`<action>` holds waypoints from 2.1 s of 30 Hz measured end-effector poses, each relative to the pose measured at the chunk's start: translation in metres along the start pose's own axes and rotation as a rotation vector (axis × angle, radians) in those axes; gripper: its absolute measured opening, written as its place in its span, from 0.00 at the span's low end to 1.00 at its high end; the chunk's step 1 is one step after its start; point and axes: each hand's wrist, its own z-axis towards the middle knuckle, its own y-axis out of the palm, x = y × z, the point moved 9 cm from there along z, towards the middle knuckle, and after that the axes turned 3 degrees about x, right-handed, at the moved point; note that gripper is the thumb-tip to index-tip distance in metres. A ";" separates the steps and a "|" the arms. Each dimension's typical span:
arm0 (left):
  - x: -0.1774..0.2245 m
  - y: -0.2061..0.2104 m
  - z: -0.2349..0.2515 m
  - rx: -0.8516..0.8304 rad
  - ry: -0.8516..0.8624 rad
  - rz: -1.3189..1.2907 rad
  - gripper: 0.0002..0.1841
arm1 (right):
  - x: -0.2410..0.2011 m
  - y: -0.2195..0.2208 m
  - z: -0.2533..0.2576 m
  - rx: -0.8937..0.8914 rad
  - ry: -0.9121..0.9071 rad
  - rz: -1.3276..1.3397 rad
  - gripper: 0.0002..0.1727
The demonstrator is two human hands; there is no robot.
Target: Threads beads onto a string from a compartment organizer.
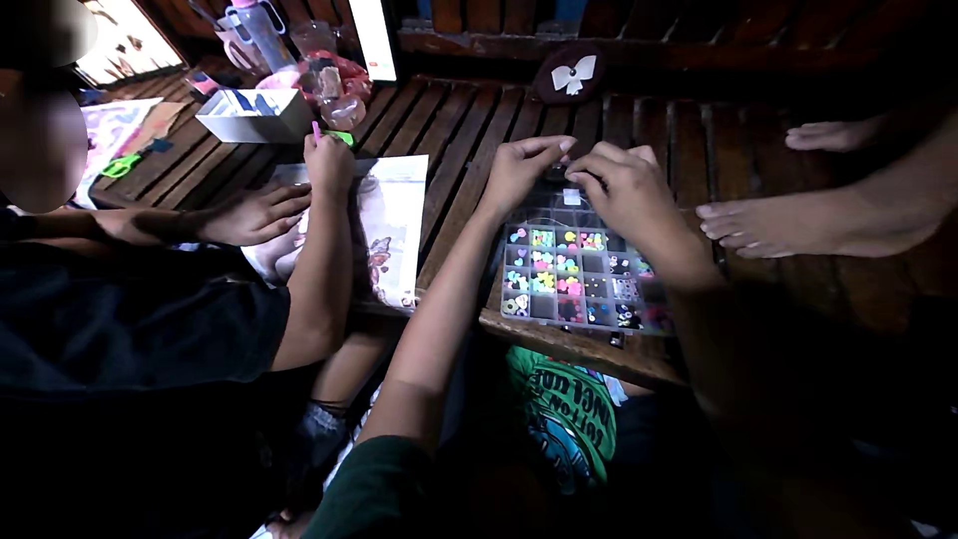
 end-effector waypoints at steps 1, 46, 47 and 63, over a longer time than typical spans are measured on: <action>0.000 0.000 0.000 0.001 0.023 0.046 0.08 | 0.001 -0.002 0.000 0.003 0.002 -0.004 0.13; -0.006 0.025 -0.008 -0.274 -0.045 0.012 0.06 | 0.039 0.001 -0.006 0.104 0.585 0.723 0.05; -0.007 0.026 -0.009 -0.275 -0.048 0.029 0.06 | 0.039 0.001 -0.006 0.084 0.599 0.706 0.06; -0.007 0.020 -0.006 -0.192 -0.045 0.013 0.06 | 0.043 0.010 -0.010 0.052 0.717 0.924 0.04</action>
